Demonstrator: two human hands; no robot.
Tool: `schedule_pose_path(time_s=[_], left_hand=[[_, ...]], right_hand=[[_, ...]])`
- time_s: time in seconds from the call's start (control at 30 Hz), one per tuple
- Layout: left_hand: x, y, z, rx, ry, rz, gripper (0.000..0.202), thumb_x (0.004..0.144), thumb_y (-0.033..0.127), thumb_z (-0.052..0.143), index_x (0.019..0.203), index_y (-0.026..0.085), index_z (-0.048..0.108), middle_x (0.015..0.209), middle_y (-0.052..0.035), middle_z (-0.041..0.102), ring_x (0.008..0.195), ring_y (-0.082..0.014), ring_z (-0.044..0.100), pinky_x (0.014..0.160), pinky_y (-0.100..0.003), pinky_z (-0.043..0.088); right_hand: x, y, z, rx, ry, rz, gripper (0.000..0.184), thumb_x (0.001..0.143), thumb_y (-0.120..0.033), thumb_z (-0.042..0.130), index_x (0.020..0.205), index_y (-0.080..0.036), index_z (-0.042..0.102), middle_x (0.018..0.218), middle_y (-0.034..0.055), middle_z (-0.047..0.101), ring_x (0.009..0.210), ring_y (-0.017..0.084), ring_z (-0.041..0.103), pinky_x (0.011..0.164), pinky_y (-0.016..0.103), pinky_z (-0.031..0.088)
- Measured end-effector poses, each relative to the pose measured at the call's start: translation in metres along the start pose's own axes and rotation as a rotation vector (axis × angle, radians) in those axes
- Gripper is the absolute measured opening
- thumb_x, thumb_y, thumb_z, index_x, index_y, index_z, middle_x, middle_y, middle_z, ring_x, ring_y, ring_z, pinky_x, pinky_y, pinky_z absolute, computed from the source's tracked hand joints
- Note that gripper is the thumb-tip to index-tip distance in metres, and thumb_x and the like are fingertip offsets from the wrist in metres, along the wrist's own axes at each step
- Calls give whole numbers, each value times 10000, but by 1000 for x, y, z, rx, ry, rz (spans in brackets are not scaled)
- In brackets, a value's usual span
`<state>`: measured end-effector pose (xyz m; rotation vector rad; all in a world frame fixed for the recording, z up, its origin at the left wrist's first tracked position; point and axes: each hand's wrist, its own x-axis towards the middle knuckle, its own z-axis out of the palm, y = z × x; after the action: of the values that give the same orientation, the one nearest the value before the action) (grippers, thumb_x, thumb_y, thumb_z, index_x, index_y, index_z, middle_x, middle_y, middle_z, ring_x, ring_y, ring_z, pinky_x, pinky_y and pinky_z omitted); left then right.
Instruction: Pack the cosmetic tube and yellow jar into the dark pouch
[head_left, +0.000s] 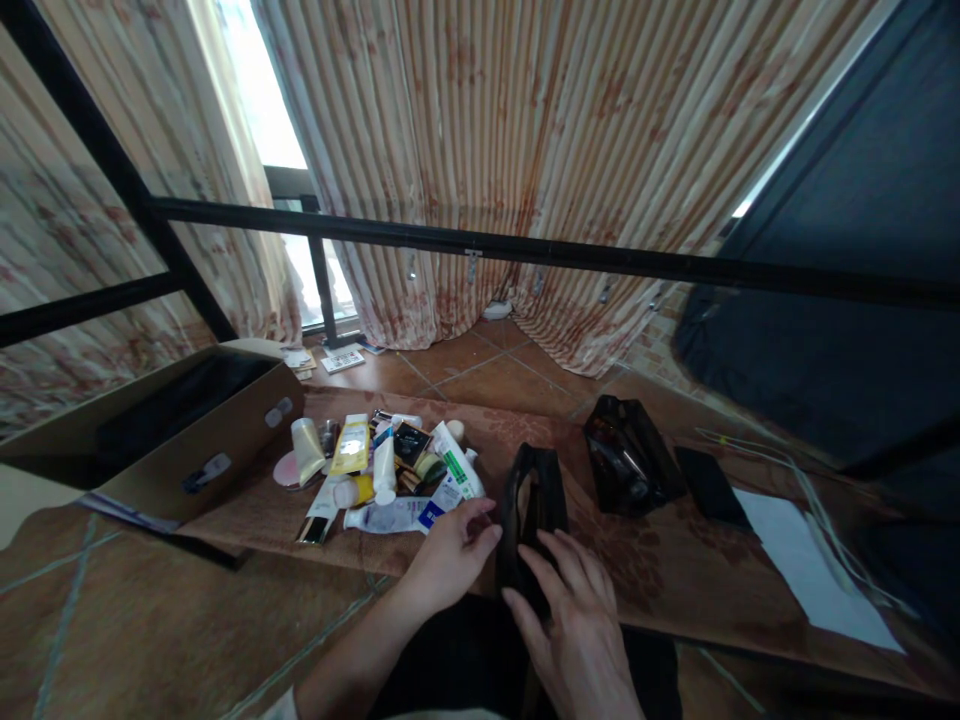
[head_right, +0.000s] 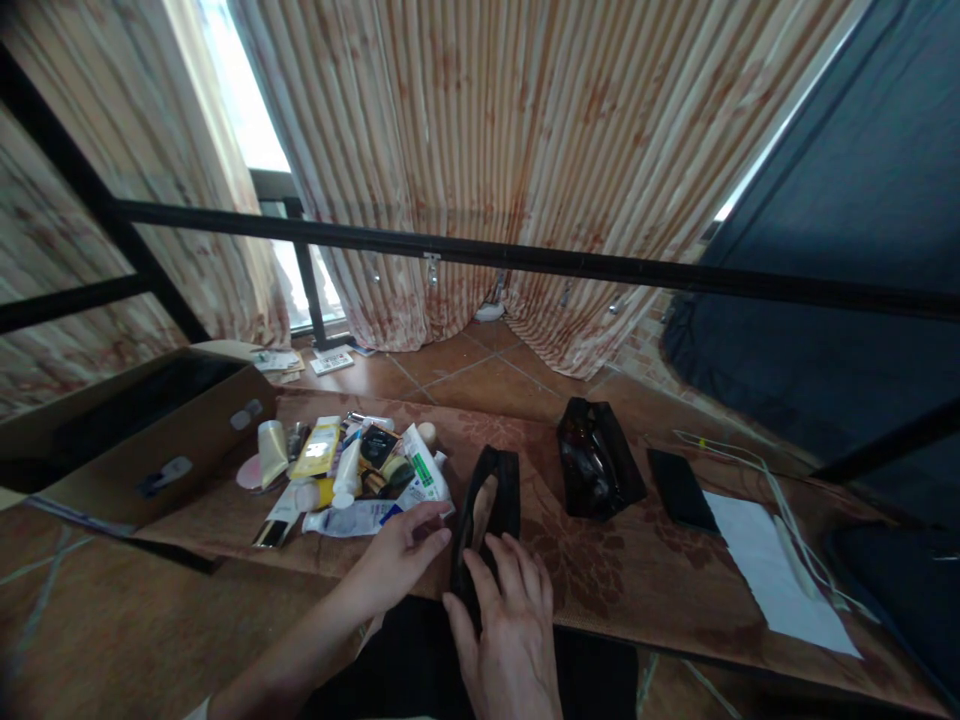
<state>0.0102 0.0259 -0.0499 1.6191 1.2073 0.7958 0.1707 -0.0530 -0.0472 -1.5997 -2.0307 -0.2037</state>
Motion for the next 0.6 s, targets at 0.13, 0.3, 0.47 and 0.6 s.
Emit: schedule_pose_path(time_s=[0.13, 0.3, 0.47, 0.6], left_hand=[[-6, -6, 5, -9, -16, -15, 344, 870, 286, 484, 1175, 166, 587, 999, -51, 691, 921, -173, 633, 868, -291, 485], [-13, -9, 6, 57, -66, -64, 313, 869, 282, 479, 1135, 174, 604, 954, -36, 699, 876, -173, 646, 806, -279, 496], [-17, -33, 2, 207, 42, -155, 358, 848, 263, 502, 1184, 162, 577, 1027, -67, 694, 947, -201, 646, 857, -310, 487], [-15, -53, -8, 325, 179, -142, 351, 855, 221, 473, 1192, 169, 560, 1119, -85, 657, 1044, -213, 615, 922, -334, 463]], right_hand=[[0, 4, -5, 41, 103, -38, 317, 849, -314, 585, 1148, -209, 596, 1169, 114, 624, 1118, 298, 538, 892, 509, 467], [5, -4, -19, 143, 218, -100, 241, 868, -209, 531, 1088, -222, 629, 1066, 92, 680, 1019, 254, 613, 821, 456, 524], [5, -23, -24, 277, 237, -193, 247, 817, -126, 570, 1021, -227, 664, 940, 58, 727, 916, 209, 677, 741, 352, 585], [1, -35, -13, 399, 199, -231, 246, 798, -96, 581, 997, -211, 671, 876, 46, 742, 867, 191, 693, 722, 297, 600]])
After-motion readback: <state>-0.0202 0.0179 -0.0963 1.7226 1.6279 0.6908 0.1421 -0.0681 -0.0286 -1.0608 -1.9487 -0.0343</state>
